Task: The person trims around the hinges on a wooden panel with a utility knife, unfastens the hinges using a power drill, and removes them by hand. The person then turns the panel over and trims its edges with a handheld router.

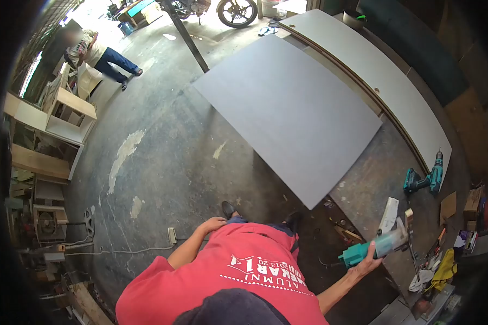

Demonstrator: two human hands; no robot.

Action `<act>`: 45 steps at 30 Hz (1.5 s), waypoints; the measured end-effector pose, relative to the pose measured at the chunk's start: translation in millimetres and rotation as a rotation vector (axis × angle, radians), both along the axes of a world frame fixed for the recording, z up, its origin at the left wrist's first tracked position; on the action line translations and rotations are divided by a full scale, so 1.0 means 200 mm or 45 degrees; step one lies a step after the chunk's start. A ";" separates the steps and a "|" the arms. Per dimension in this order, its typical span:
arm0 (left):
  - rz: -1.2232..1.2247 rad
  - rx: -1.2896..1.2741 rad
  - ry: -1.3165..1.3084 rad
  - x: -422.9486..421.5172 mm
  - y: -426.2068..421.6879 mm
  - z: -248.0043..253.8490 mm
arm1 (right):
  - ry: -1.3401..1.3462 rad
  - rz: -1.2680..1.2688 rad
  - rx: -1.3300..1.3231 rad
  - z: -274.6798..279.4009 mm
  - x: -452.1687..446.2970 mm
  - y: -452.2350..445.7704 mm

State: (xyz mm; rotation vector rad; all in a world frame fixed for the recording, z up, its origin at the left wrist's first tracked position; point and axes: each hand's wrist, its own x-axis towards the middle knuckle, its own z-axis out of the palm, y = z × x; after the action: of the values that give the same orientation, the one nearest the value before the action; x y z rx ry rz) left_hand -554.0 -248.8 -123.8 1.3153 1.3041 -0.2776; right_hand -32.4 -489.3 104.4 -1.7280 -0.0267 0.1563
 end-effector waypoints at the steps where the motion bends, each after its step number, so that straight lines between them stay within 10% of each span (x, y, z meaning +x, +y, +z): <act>1: -0.058 0.017 0.020 0.00 0.07 0.10 | 0.019 0.074 0.132 0.03 -0.15 0.11; 3: -0.048 0.298 -0.248 -0.11 0.21 0.03 | -0.111 0.274 0.225 0.12 -0.45 0.37; 13: 0.153 0.413 -1.204 -0.24 0.86 1.52 | -0.352 1.081 0.143 0.60 -1.70 1.62; 26: 1.409 0.240 -1.633 -0.55 1.60 1.54 | -1.753 1.517 -0.166 0.65 -2.58 2.80; 31: 1.449 -0.109 -1.773 -0.85 2.11 1.61 | -1.580 1.691 0.781 0.78 -2.70 3.16; 35: 1.540 0.427 -1.717 -0.86 2.48 1.76 | -0.631 3.113 0.431 0.71 -2.72 3.37; 39: 1.338 0.275 -1.836 -0.85 2.78 1.86 | -0.028 2.363 0.196 0.58 -2.78 3.62; 45: 0.791 -0.414 -2.015 -0.73 3.34 1.78 | -1.354 1.495 0.564 0.36 -2.77 4.10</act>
State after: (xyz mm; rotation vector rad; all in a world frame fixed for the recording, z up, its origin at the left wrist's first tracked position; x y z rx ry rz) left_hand -700.6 419.6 231.9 0.4401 0.1839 0.8273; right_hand -585.5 330.5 177.0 -0.9847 -1.7176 0.0541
